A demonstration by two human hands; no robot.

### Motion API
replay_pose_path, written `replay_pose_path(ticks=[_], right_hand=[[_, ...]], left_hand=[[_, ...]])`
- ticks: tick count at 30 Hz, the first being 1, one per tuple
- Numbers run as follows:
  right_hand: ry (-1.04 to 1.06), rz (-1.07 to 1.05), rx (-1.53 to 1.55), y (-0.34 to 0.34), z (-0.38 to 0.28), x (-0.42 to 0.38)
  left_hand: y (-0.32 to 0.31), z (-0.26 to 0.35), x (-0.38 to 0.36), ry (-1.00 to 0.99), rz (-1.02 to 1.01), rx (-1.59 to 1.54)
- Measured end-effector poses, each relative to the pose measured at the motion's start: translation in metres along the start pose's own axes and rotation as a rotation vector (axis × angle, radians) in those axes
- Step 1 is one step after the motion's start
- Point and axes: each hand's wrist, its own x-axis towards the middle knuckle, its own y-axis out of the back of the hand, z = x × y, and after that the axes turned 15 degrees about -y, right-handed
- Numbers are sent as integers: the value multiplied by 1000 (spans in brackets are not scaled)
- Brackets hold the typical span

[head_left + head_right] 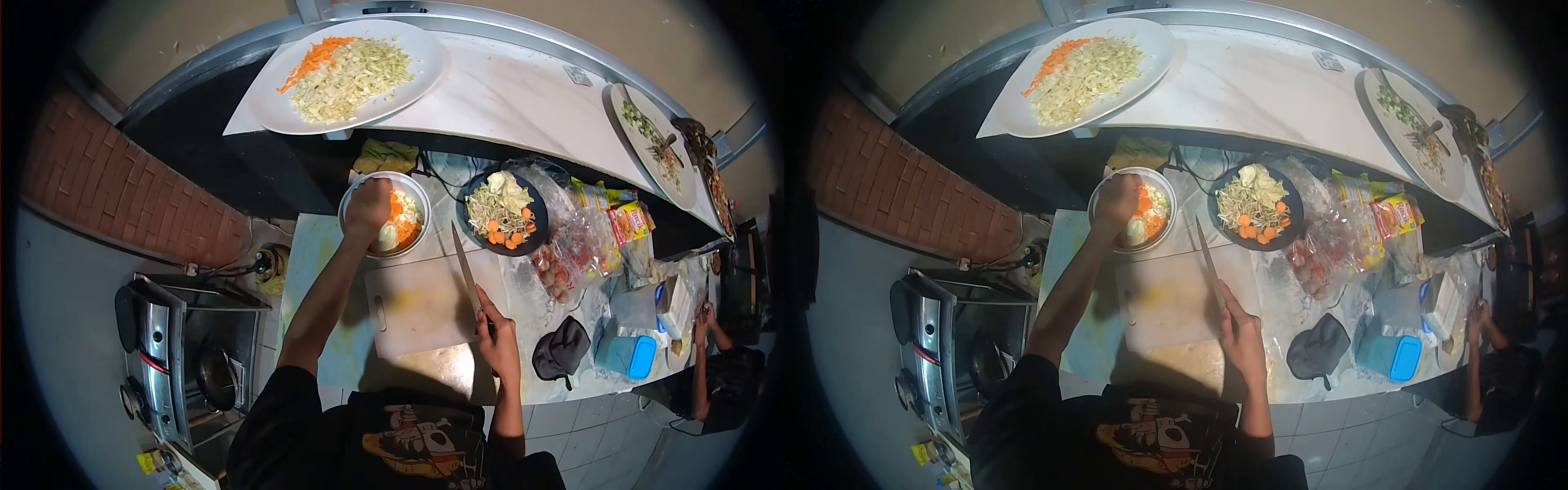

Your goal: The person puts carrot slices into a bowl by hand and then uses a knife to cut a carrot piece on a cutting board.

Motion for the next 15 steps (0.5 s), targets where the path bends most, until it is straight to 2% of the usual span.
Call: replay_pose_path(ticks=[3, 7, 13, 15], right_hand=[[90, 60, 23, -4, 9, 0], [88, 77, 5, -5, 13, -3], [76, 75, 22, -9, 19, -14], [11, 66, 29, -13, 21, -20]], left_hand=[[-4, -9, -3, -81, 80, -20], [4, -13, -8, -61, 131, -24], [36, -18, -24, 21, 264, -396], [52, -12, -33, 5, 342, -772]])
